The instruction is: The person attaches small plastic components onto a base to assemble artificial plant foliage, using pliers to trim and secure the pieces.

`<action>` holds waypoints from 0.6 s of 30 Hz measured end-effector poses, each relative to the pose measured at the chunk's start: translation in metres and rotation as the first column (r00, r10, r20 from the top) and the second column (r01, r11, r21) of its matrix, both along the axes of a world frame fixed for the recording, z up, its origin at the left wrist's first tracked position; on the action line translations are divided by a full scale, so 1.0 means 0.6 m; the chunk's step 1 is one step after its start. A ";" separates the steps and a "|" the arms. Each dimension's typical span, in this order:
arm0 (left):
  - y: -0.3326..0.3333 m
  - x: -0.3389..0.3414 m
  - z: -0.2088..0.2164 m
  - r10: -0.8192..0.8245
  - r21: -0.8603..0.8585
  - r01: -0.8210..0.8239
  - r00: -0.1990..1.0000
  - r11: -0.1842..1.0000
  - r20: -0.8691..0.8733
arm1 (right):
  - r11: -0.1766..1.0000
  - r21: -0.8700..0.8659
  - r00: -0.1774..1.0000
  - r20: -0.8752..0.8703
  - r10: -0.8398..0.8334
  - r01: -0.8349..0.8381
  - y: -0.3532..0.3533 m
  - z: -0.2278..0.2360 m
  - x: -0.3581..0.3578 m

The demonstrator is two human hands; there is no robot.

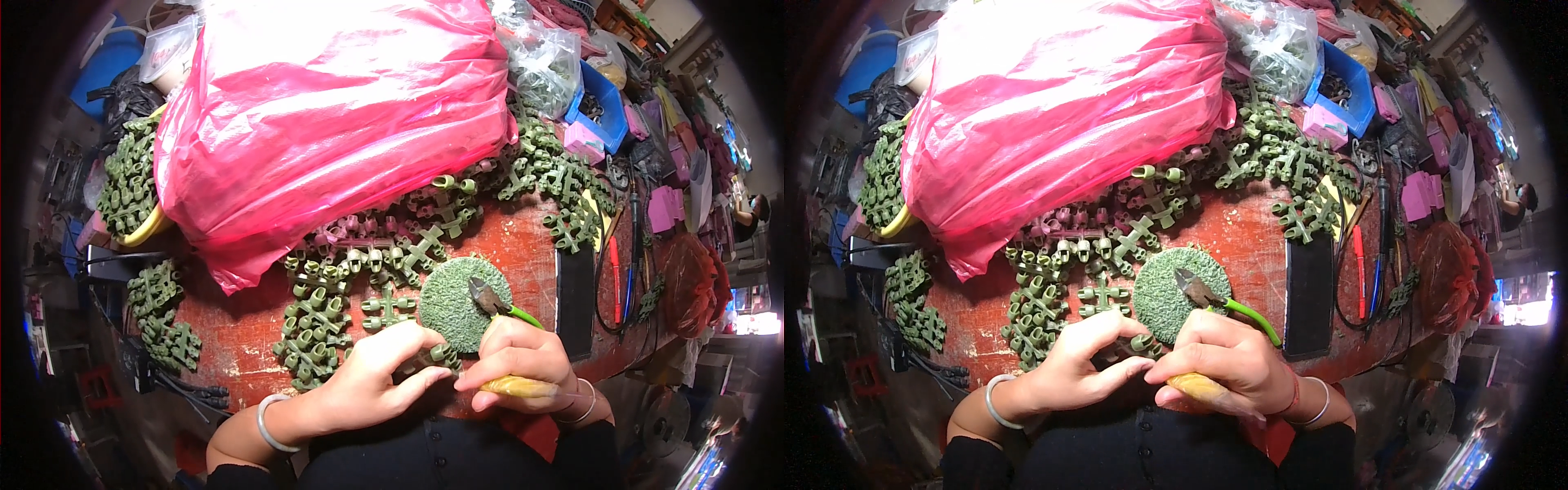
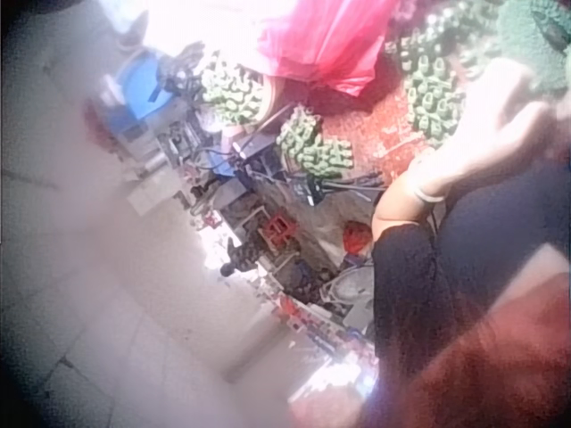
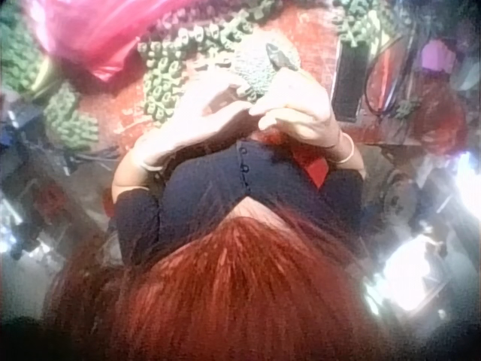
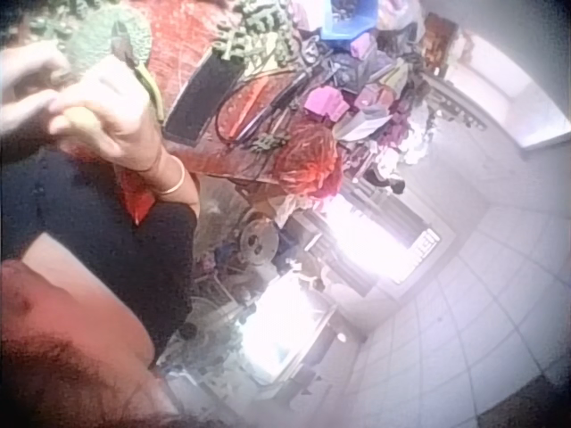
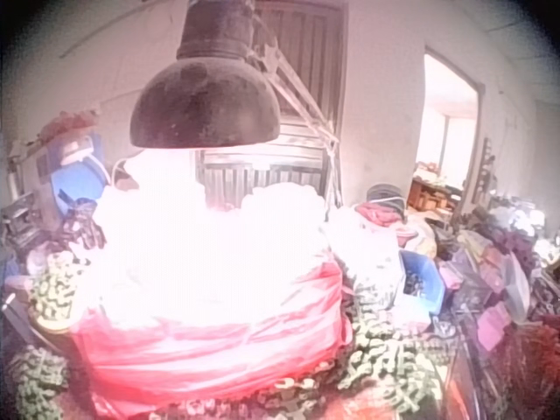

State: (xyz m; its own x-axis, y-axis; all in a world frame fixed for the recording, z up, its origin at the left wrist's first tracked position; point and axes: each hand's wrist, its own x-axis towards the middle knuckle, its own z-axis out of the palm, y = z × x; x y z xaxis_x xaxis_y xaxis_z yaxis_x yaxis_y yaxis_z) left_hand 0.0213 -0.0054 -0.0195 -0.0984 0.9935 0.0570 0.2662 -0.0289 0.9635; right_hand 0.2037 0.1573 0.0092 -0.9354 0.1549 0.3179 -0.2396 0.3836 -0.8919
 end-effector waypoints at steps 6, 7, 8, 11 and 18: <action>0.000 0.002 -0.011 0.080 0.007 -0.080 0.997 0.997 0.004 | 0.968 -0.154 0.980 -0.008 -0.200 0.197 -0.008 -0.007 0.008; -0.001 0.002 -0.010 0.080 0.007 -0.080 0.997 0.997 0.003 | 0.968 -0.154 0.980 -0.008 -0.200 0.196 -0.010 -0.007 0.007; -0.001 0.002 -0.010 0.075 -0.004 -0.075 0.997 0.997 0.004 | 0.961 -0.165 0.974 -0.009 -0.226 0.222 -0.012 -0.008 0.006; 0.000 0.001 -0.005 0.059 -0.020 -0.059 0.998 0.998 0.010 | 0.967 -0.105 0.971 -0.036 -0.237 0.232 -0.012 -0.011 0.000; 0.001 -0.002 0.003 -0.015 0.016 0.015 1.000 1.000 0.000 | 0.997 -0.063 0.999 -0.012 -0.036 0.035 -0.009 -0.003 0.002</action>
